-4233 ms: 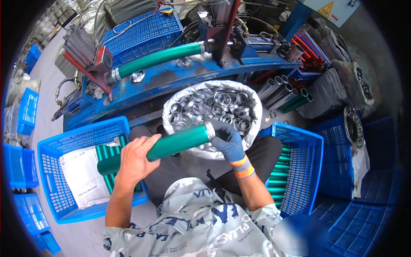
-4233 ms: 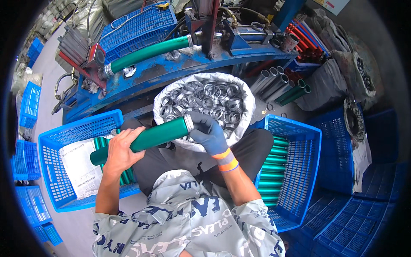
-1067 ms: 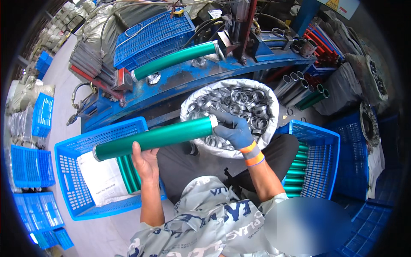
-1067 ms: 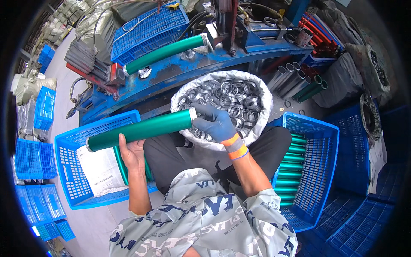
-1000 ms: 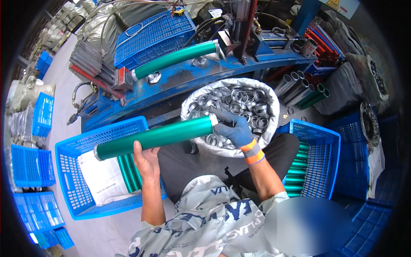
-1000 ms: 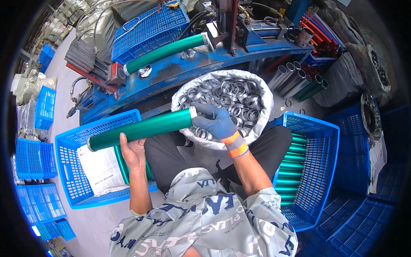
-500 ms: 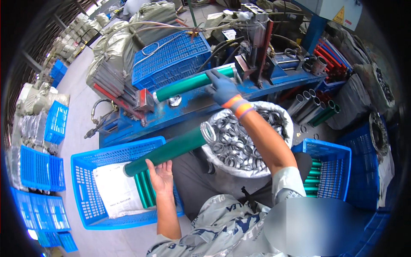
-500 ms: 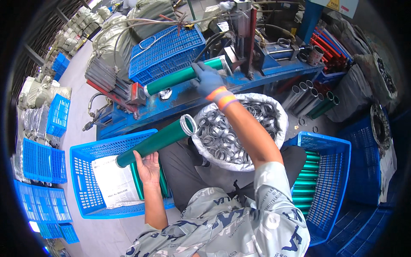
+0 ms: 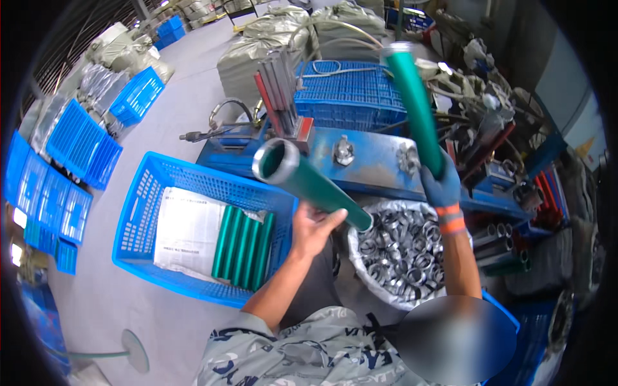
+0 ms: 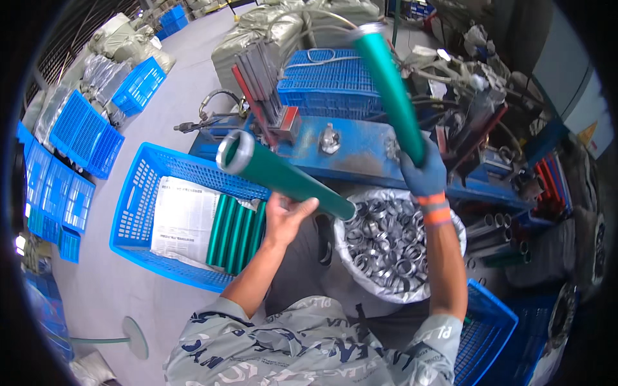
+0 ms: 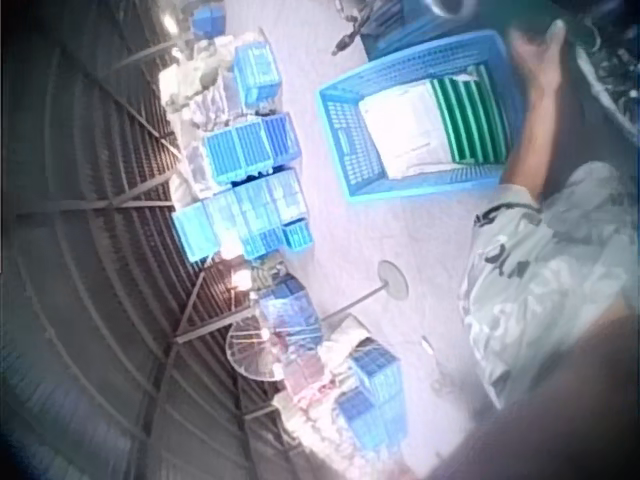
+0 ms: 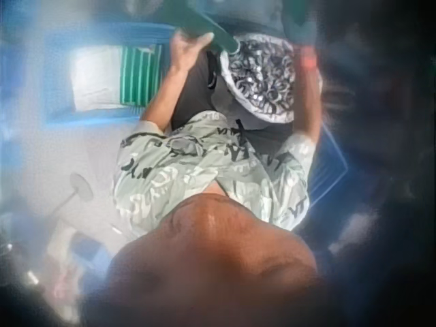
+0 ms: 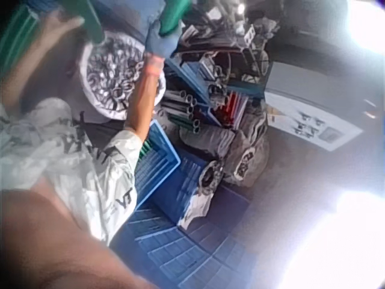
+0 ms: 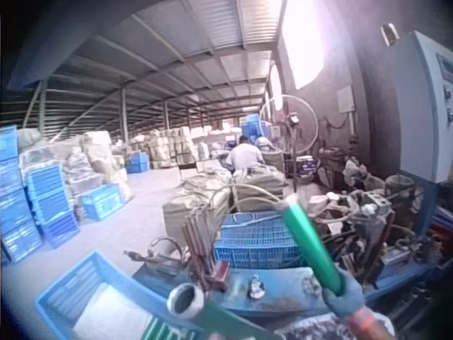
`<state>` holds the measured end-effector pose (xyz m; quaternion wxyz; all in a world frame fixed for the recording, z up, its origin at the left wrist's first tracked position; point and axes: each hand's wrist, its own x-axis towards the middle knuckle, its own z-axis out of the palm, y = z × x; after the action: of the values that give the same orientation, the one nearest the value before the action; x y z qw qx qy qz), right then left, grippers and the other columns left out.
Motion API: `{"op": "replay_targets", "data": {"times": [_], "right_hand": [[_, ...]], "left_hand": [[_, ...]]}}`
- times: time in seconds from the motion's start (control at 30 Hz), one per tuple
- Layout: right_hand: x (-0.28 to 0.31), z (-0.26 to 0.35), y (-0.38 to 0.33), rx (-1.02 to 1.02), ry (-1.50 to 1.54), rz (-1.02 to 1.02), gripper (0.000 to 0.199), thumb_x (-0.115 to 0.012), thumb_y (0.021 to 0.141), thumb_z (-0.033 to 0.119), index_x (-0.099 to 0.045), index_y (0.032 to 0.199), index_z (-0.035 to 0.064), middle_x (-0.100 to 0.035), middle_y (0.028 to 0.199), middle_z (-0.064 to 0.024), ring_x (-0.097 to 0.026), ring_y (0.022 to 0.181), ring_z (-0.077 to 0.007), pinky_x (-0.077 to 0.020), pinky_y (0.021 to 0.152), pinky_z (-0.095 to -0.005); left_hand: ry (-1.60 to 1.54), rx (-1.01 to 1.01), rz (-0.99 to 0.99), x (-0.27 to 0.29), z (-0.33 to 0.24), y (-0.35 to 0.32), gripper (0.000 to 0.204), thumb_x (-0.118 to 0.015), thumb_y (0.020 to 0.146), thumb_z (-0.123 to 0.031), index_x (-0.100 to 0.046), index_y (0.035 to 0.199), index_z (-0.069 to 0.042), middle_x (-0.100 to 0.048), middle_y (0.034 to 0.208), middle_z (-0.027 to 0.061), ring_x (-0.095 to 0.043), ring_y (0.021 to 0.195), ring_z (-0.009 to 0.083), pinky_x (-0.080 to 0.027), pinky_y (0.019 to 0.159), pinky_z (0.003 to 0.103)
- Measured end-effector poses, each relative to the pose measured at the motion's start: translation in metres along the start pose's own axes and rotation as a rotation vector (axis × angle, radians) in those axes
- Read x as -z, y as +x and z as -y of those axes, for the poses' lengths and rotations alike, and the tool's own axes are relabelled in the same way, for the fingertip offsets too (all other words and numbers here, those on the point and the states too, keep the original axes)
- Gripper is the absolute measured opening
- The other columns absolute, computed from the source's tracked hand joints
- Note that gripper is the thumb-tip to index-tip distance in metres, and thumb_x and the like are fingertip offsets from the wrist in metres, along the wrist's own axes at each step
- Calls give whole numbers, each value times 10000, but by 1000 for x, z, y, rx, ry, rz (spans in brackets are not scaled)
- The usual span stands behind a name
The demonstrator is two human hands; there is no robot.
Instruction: The person assembles metal rings onto green cylindrical tubes by hand, then organizes the assembled tubes into blue plastic crates.
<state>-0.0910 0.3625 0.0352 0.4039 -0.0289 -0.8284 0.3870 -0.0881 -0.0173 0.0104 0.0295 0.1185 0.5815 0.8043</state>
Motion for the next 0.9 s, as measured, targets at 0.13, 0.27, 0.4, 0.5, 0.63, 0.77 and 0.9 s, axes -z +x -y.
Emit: {"op": "replay_targets", "data": {"times": [0.13, 0.27, 0.4, 0.5, 0.63, 0.77, 0.9], "right_hand": [[75, 11, -81, -354, 646, -92, 638, -757, 1046, 93, -543, 1637, -15, -728, 1390, -93, -709, 1160, -166, -582, 997, -338], [141, 23, -169, -432, 782, -215, 767, -766, 1040, 414, -543, 1633, -19, -777, 1226, -156, -766, 985, -253, -640, 844, -384], [177, 16, -234, -480, 756, -348, 791, -769, 1028, 459, -554, 1620, -19, -774, 1197, -153, -769, 959, -254, -643, 812, -385], [197, 10, -280, -570, 737, -446, 792, -768, 1025, 480, -561, 1606, -17, -773, 1189, -156, -774, 947, -255, -645, 792, -384], [218, 17, -298, -683, 714, -460, 800, -779, 1009, 526, -577, 1582, 6, -762, 1137, -151, -774, 934, -255, -655, 797, -395], [218, 31, -308, -713, 691, -517, 886, -826, 953, 603, -597, 1552, -9, -759, 1085, -149, -769, 859, -255, -648, 748, -386], [212, 58, -302, -721, 642, -505, 952, -872, 897, 671, -654, 1454, -69, -760, 1014, -132, -759, 800, -236, -637, 703, -370]], "left_hand": [[-6, -65, 88, -24, -8, 4, 498, -943, 970, -53, -663, 1380, -26, -764, 1283, 94, -757, 1166, 201, -625, 1052, 385], [-88, -66, 151, -46, -2, 12, 479, -926, 990, -58, -662, 1389, -40, -752, 1298, 84, -746, 1198, 212, -611, 1077, 386], [-117, 1, 153, -69, 13, 22, 476, -917, 1004, -77, -669, 1409, -47, -750, 1306, 65, -725, 1218, 202, -584, 1094, 371], [16, 85, 65, -82, 24, 33, 457, -854, 1083, -227, -651, 1467, -82, -737, 1364, 66, -717, 1278, 222, -589, 1093, 439], [-371, 303, 43, -120, 70, 85, 585, -791, 1128, -397, -568, 1586, -110, -689, 1506, 76, -674, 1418, 304, -539, 1170, 535], [-483, 336, -50, -146, 139, 177, 732, -850, 1089, -366, -492, 1628, -23, -583, 1633, 200, -618, 1492, 432, -575, 1175, 626], [-425, 395, -150, -153, 189, 231, 723, -847, 1089, -362, -501, 1609, 1, -625, 1569, 233, -630, 1476, 450, -577, 1206, 633]]}}
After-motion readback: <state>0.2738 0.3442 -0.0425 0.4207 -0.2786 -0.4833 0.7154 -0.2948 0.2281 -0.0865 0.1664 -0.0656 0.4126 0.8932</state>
